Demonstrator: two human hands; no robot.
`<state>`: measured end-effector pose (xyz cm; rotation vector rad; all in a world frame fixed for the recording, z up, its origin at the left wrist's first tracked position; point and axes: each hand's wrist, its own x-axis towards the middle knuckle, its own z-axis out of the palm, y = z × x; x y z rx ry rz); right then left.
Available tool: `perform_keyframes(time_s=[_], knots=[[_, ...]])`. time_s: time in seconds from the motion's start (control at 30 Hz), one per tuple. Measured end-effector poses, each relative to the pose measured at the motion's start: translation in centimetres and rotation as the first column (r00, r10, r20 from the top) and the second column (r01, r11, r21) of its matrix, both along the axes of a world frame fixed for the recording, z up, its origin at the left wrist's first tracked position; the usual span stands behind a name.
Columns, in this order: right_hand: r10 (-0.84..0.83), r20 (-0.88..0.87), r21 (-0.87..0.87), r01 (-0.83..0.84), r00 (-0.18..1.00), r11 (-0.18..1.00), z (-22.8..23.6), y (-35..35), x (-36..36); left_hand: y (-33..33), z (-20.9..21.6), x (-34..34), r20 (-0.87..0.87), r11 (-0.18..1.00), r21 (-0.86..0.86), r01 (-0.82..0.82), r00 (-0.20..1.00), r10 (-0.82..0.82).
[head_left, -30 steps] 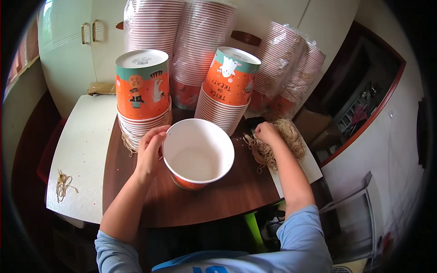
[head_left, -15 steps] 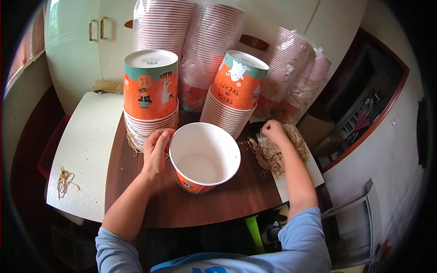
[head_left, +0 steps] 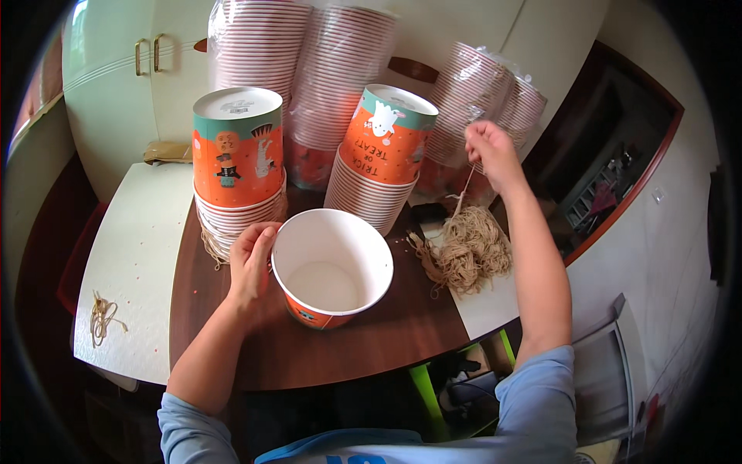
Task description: Manually tying elastic strings through holes in paper cups.
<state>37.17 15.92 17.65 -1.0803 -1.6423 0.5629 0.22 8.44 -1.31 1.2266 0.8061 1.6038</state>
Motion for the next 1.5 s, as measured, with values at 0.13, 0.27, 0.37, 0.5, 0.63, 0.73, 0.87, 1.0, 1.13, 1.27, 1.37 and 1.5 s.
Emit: perform_keyframes(time_s=[0.13, 0.27, 0.37, 0.5, 0.63, 0.73, 0.87, 1.0, 1.13, 1.27, 1.37, 1.5], knots=[[0.056, -0.097, 0.162, -0.040, 0.994, 0.986, 5.2, -1.0, -2.4, -0.1, 0.0, -0.1, 0.010, 1.000, -0.005, 0.008, 1.000, -0.008], [0.035, -0.036, 0.281, -0.023, 0.999, 0.959, 7.5, -2.9, -5.3, -0.3, 0.0, -0.3, 0.036, 1.000, 0.002, 0.014, 0.999, -0.014], [-0.120, 0.160, 0.456, 0.034, 0.980, 0.889, 6.2, -1.7, -5.0, 0.0, -0.3, -0.1, 0.033, 0.999, 0.020, 0.026, 0.999, -0.027], [-0.509, 0.203, 0.611, 0.299, 0.836, 0.733, 7.4, 0.1, -3.3, 0.1, -0.3, 0.3, 0.059, 1.000, 0.005, 0.019, 0.998, -0.020], [-0.670, 0.119, 0.808, 0.320, 0.733, 0.494, 17.4, 0.7, -0.2, 0.0, 0.2, -0.3, 0.047, 1.000, -0.012, 0.016, 0.999, -0.015], [-0.700, 0.145, 0.870, 0.247, 0.700, 0.427, 25.9, -0.8, 2.1, 0.7, -0.6, -0.2, 0.089, 0.999, -0.051, 0.009, 0.996, -0.004], [-0.676, 0.056, 0.931, 0.206, 0.735, 0.301, 29.1, -3.0, 0.8, 0.8, -0.8, -0.2, 0.079, 0.999, -0.052, 0.013, 0.997, -0.009], [-0.290, 0.285, 0.524, 0.105, 0.914, 0.845, 19.6, -4.7, -5.3, 0.4, -0.6, -1.0, 0.076, 0.999, -0.029, -0.022, 0.997, 0.024], [0.121, 0.127, 0.050, -0.128, 0.985, 0.991, 6.6, -8.7, -11.2, 0.0, -0.6, -0.5, 0.063, 0.999, 0.032, -0.007, 0.998, 0.005], [0.412, -0.301, -0.236, -0.486, 0.860, 0.842, -3.8, -7.9, -12.5, 0.1, -0.5, -0.6, -0.007, 0.991, 0.131, 0.001, 1.000, 0.000], [0.444, -0.457, -0.233, -0.585, 0.771, 0.777, -6.8, -8.3, -13.0, -0.3, 1.3, -0.4, -0.213, 0.917, 0.386, -0.101, 0.957, 0.195], [0.540, -0.537, -0.138, -0.699, 0.648, 0.701, -6.5, -8.1, -14.1, -2.1, 3.9, -0.3, -0.318, 0.868, 0.486, -0.102, 0.904, 0.285]])
